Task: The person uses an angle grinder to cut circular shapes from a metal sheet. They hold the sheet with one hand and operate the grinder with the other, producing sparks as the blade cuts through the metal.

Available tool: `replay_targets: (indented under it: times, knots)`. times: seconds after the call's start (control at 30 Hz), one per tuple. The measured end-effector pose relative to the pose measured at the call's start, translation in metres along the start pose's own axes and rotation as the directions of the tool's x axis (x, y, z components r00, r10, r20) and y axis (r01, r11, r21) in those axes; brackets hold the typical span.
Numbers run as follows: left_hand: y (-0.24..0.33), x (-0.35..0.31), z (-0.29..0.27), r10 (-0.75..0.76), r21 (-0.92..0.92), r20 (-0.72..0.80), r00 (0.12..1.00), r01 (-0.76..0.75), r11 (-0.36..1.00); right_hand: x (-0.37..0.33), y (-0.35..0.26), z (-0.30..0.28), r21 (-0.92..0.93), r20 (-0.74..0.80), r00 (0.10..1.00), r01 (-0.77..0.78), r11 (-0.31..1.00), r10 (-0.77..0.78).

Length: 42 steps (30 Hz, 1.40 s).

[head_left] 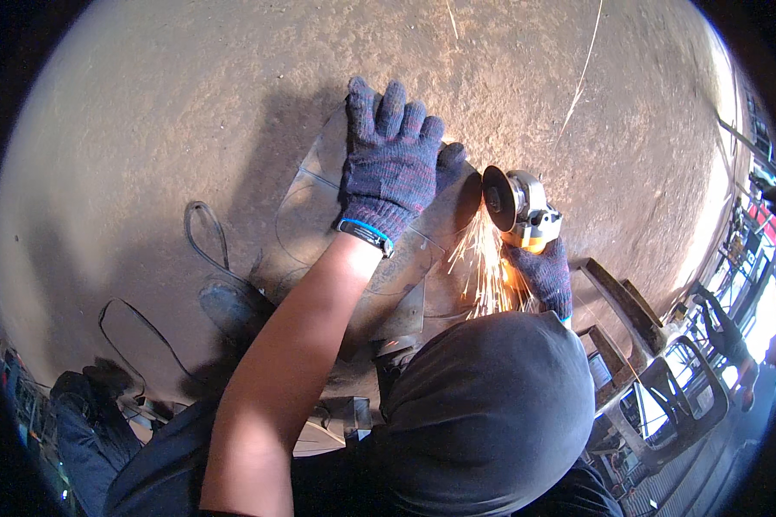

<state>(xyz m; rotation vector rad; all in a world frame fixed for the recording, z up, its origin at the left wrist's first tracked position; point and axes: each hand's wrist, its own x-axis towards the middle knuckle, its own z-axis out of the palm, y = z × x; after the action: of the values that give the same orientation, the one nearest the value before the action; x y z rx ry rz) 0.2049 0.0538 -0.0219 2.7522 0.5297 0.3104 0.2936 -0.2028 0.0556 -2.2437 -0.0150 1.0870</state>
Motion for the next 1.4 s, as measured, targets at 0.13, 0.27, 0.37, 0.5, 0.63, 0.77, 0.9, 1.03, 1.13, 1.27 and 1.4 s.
replay_targets:
  times: [0.13, 0.27, 0.37, 0.5, 0.63, 0.77, 0.9, 1.03, 1.13, 1.27, 1.4]
  knots:
    - [0.000, 0.000, 0.001, -0.020, -0.075, -0.027, 0.999, 0.018, 0.997, 0.002, -0.001, -0.001, 0.103, 0.030, 0.999, -0.035, 0.994, 0.032]
    - [0.001, 0.001, 0.000, -0.033, -0.077, -0.025, 0.999, 0.031, 0.997, 0.004, 0.002, 0.001, 0.154, 0.047, 0.997, -0.060, 0.986, 0.053]
    - [0.001, 0.003, 0.000, -0.034, -0.053, -0.010, 0.999, 0.034, 0.998, 0.004, 0.003, 0.005, 0.196, 0.034, 0.994, -0.106, 0.975, 0.102]
    - [0.003, 0.003, -0.002, -0.034, -0.048, -0.024, 0.999, 0.033, 0.998, 0.004, 0.006, 0.006, 0.200, 0.034, 0.999, -0.022, 0.980, 0.015]
    - [0.003, 0.003, -0.002, -0.031, -0.039, -0.038, 0.999, 0.029, 0.999, 0.008, 0.010, 0.003, 0.057, 0.050, 0.994, -0.104, 0.993, 0.101]
    - [0.002, 0.004, -0.001, -0.028, -0.058, -0.061, 0.998, 0.024, 0.998, 0.007, 0.016, 0.002, 0.219, 0.069, 0.997, 0.002, 0.976, -0.018]
    - [0.002, 0.005, -0.001, -0.027, -0.056, -0.054, 0.998, 0.024, 0.998, 0.007, 0.017, 0.002, 0.072, 0.059, 0.998, -0.001, 0.997, -0.003]
    - [0.002, 0.004, -0.003, -0.033, -0.065, -0.039, 0.999, 0.030, 0.997, 0.001, 0.015, 0.012, 0.366, -0.006, 0.991, -0.122, 0.923, 0.134]
    - [0.002, 0.004, -0.002, -0.031, -0.063, -0.046, 0.998, 0.029, 0.998, 0.002, 0.009, 0.009, 0.082, 0.023, 0.999, -0.043, 0.996, 0.041]
    - [0.002, 0.004, -0.001, -0.044, -0.065, -0.035, 0.998, 0.042, 0.997, -0.001, 0.010, 0.011, 0.273, 0.070, 0.996, -0.075, 0.959, 0.058]
    - [0.003, 0.004, -0.001, -0.040, -0.075, -0.065, 0.997, 0.035, 0.997, 0.002, 0.017, 0.013, 0.203, 0.027, 0.998, -0.069, 0.977, 0.065]
